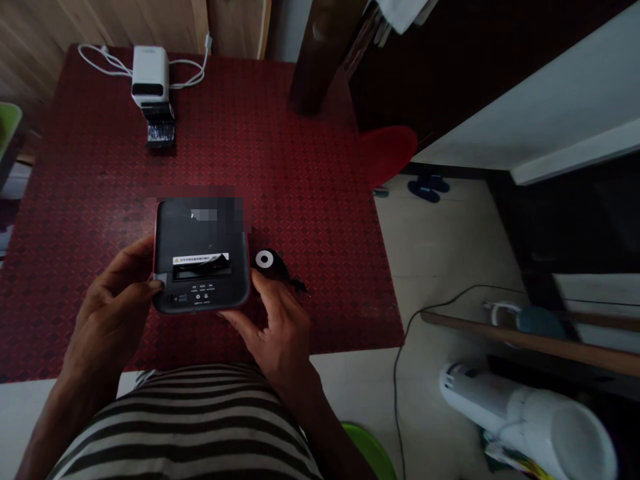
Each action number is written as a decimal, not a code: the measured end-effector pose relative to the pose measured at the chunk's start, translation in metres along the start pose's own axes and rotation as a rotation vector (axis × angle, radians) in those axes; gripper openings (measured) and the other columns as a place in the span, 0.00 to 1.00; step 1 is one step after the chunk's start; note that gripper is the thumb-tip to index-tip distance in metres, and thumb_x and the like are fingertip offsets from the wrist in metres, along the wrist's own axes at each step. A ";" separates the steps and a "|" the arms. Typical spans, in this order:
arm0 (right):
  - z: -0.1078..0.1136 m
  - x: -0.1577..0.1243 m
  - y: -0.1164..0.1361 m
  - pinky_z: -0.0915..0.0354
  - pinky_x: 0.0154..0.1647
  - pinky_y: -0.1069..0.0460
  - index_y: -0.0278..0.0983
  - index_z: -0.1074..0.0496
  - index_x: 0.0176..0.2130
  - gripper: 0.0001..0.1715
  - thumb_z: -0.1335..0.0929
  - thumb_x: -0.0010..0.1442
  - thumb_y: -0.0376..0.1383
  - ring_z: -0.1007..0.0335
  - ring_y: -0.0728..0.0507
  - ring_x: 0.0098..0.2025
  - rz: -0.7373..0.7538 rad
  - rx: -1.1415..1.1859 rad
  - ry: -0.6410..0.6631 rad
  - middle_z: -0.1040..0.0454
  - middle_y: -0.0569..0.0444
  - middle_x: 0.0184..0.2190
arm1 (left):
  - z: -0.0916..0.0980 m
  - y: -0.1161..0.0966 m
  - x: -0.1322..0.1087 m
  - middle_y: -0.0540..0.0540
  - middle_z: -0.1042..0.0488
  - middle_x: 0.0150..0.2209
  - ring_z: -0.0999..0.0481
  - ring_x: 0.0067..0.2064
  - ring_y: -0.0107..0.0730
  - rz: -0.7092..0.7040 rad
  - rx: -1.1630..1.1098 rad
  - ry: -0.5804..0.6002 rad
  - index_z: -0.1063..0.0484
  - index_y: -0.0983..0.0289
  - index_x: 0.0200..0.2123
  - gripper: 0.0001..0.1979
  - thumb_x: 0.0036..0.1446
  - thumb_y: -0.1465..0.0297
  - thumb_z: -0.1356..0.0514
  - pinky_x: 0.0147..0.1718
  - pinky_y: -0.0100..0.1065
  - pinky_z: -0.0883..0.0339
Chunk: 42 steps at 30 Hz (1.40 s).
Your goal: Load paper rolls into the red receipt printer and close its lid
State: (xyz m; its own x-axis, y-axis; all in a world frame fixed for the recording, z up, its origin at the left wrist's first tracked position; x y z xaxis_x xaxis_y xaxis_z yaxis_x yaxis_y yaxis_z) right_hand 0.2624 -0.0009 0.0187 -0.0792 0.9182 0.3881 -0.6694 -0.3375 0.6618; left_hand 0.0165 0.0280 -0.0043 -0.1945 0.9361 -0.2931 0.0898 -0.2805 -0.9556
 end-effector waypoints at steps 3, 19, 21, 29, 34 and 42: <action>-0.001 -0.001 0.002 0.13 0.52 0.43 0.40 0.22 0.68 0.31 0.19 0.70 0.37 0.08 0.37 0.48 0.002 -0.009 -0.007 0.08 0.47 0.50 | -0.001 0.000 0.000 0.55 0.15 0.64 0.18 0.69 0.57 -0.010 0.002 0.002 0.16 0.50 0.64 0.27 0.60 0.68 0.28 0.65 0.52 0.20; 0.012 0.009 0.006 0.11 0.50 0.43 0.40 0.22 0.68 0.30 0.20 0.74 0.44 0.07 0.36 0.48 0.005 0.023 0.068 0.08 0.47 0.51 | 0.000 0.000 0.000 0.54 0.17 0.68 0.20 0.71 0.59 -0.103 0.035 0.060 0.17 0.45 0.67 0.26 0.67 0.64 0.28 0.61 0.54 0.17; 0.026 0.021 0.009 0.11 0.49 0.44 0.40 0.21 0.68 0.30 0.21 0.74 0.48 0.08 0.37 0.47 0.021 0.014 0.120 0.08 0.48 0.51 | 0.000 -0.003 0.000 0.56 0.17 0.68 0.20 0.70 0.60 -0.119 0.032 0.097 0.17 0.47 0.67 0.25 0.68 0.59 0.27 0.62 0.54 0.17; -0.027 0.104 0.041 0.21 0.68 0.41 0.36 0.18 0.63 0.22 0.35 0.80 0.23 0.15 0.38 0.64 0.293 -0.228 0.431 0.13 0.44 0.62 | -0.006 0.012 -0.016 0.63 0.38 0.82 0.35 0.81 0.69 -0.406 0.331 0.198 0.44 0.47 0.85 0.59 0.60 0.47 0.21 0.79 0.66 0.37; -0.074 0.127 0.052 0.22 0.63 0.41 0.30 0.19 0.63 0.23 0.39 0.82 0.24 0.17 0.34 0.62 0.215 -0.461 0.815 0.14 0.37 0.58 | -0.009 0.029 -0.012 0.69 0.34 0.77 0.30 0.76 0.69 -0.558 0.564 0.141 0.53 0.50 0.87 0.65 0.59 0.43 0.21 0.72 0.70 0.30; -0.073 0.130 0.058 0.23 0.55 0.44 0.32 0.18 0.59 0.22 0.38 0.80 0.22 0.17 0.35 0.59 0.266 -0.541 0.841 0.15 0.39 0.58 | -0.012 0.029 -0.009 0.66 0.31 0.74 0.27 0.73 0.65 -0.599 0.556 0.113 0.51 0.47 0.87 0.58 0.65 0.44 0.24 0.70 0.66 0.27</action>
State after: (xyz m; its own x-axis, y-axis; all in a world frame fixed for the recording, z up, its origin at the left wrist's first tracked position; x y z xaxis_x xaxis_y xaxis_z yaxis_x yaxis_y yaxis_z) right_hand 0.1599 0.1142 0.0607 -0.6243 0.7462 -0.2313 -0.7810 -0.6031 0.1622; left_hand 0.0323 0.0139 -0.0291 0.0460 0.9678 0.2477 -0.5001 0.2369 -0.8329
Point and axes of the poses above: each hand's wrist, its own x-axis towards the middle knuckle, its own z-axis out of the back of the hand, y = z × x, the point moved 7 cm from there along x, towards the middle knuckle
